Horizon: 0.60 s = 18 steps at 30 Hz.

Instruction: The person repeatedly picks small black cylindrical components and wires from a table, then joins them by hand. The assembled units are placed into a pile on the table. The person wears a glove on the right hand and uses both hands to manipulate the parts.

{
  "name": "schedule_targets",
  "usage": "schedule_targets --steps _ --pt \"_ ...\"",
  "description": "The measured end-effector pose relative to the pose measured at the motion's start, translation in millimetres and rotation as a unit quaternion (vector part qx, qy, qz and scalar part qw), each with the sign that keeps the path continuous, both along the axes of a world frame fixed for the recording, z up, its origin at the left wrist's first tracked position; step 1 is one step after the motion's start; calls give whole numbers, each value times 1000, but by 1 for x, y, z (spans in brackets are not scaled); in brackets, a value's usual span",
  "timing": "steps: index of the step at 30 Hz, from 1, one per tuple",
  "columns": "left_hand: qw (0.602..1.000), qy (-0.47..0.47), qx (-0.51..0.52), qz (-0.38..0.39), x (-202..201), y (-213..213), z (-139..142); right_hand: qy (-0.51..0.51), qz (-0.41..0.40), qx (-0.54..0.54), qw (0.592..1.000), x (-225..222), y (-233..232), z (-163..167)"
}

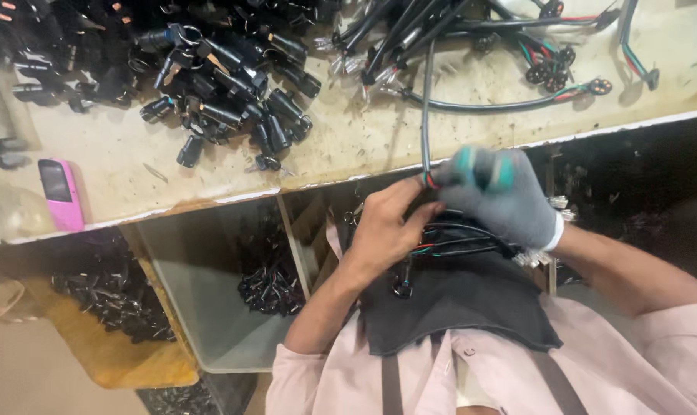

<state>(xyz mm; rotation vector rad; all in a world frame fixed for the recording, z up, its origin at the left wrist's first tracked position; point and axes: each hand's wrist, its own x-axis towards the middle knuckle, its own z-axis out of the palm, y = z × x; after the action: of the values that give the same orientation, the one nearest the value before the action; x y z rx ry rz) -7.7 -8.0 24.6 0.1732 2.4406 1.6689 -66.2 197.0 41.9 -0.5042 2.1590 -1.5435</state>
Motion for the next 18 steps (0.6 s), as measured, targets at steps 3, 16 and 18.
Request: schedule_targets --steps 3,16,18 --pt "1000 -11 11 15 2 0 1 46 -59 -27 997 5 4 -8" --pt "965 -149 214 -5 4 -3 13 -339 -241 -579 702 -6 -19 -26" --pt "960 -165 217 -69 -2 6 32 -128 -231 -460 848 -35 -34 -43"
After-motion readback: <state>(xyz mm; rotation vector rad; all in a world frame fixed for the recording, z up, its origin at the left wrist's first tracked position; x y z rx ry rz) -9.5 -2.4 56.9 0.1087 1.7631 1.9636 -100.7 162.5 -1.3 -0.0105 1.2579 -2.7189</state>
